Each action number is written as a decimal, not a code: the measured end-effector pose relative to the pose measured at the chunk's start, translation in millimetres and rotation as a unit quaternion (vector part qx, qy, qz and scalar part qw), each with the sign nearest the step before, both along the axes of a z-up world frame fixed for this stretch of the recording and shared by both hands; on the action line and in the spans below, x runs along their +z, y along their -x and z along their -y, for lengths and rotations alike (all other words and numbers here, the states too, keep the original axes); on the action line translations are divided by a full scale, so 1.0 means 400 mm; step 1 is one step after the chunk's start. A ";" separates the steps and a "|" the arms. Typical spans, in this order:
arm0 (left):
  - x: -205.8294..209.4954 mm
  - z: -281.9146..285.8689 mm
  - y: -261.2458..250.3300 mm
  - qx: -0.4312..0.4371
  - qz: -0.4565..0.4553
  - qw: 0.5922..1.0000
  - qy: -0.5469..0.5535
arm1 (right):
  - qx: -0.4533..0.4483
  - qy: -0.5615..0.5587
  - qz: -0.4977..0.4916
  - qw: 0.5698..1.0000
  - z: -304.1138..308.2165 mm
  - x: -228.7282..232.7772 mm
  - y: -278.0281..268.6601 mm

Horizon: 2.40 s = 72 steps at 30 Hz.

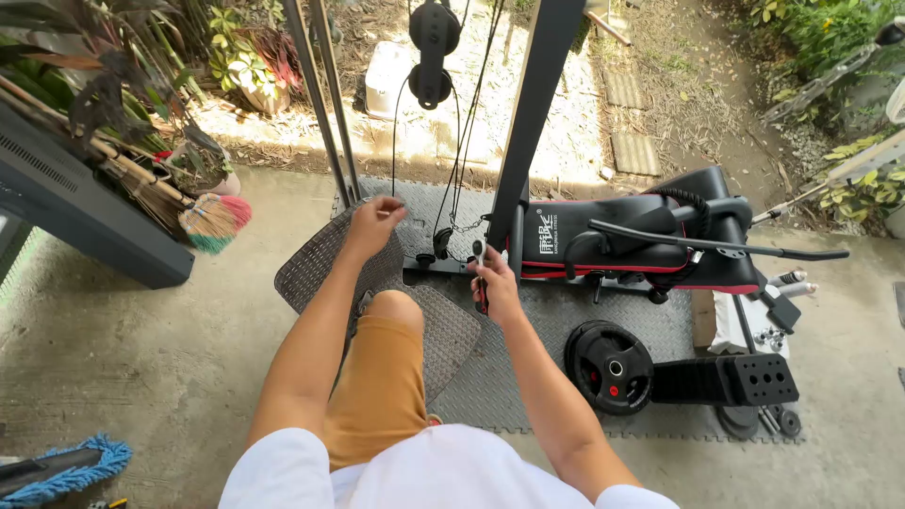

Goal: Repairing or assembling a home gym pulley system using wrenches and a ratchet.

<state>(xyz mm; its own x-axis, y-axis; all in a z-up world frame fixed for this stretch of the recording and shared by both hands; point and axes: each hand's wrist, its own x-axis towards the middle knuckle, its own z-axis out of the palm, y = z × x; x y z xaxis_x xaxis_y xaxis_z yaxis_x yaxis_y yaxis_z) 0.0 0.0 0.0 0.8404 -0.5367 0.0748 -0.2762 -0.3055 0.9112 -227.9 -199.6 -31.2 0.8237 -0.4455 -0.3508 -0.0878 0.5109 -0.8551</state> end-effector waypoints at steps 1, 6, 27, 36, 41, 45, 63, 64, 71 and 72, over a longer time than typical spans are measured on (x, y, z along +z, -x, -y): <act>0.012 0.018 0.001 -0.005 0.000 1.000 -0.002 | -0.005 -0.002 0.000 1.000 0.005 0.012 -0.002; 0.091 0.121 -0.019 -0.047 -0.066 0.996 0.037 | -0.012 0.085 0.099 0.991 0.041 0.091 -0.037; 1.014 0.563 -0.272 -0.242 0.074 0.899 0.358 | -0.250 0.242 0.295 0.890 0.324 0.895 -0.614; 1.392 0.662 -0.253 -0.250 -0.139 0.854 0.435 | -0.248 0.298 0.276 0.880 0.390 1.329 -0.549; 1.457 0.718 -0.281 -0.202 -0.187 0.825 0.493 | -0.219 0.366 0.288 0.857 0.424 1.494 -0.552; 1.498 0.738 -0.312 -0.142 -0.217 0.814 0.520 | -0.194 0.401 0.287 0.848 0.443 1.593 -0.588; 1.575 0.657 -0.291 -0.143 -0.105 0.823 0.540 | -0.188 0.512 0.229 0.806 0.389 1.683 -0.608; 1.569 0.655 -0.289 -0.144 -0.106 0.823 0.539 | -0.190 0.511 0.228 0.807 0.382 1.675 -0.607; 1.627 0.632 -0.306 -0.139 -0.001 0.847 0.514 | -0.144 0.482 0.238 0.831 0.388 1.727 -0.605; 1.655 0.620 -0.310 -0.130 0.056 0.863 0.484 | -0.130 0.498 0.237 0.824 0.390 1.753 -0.604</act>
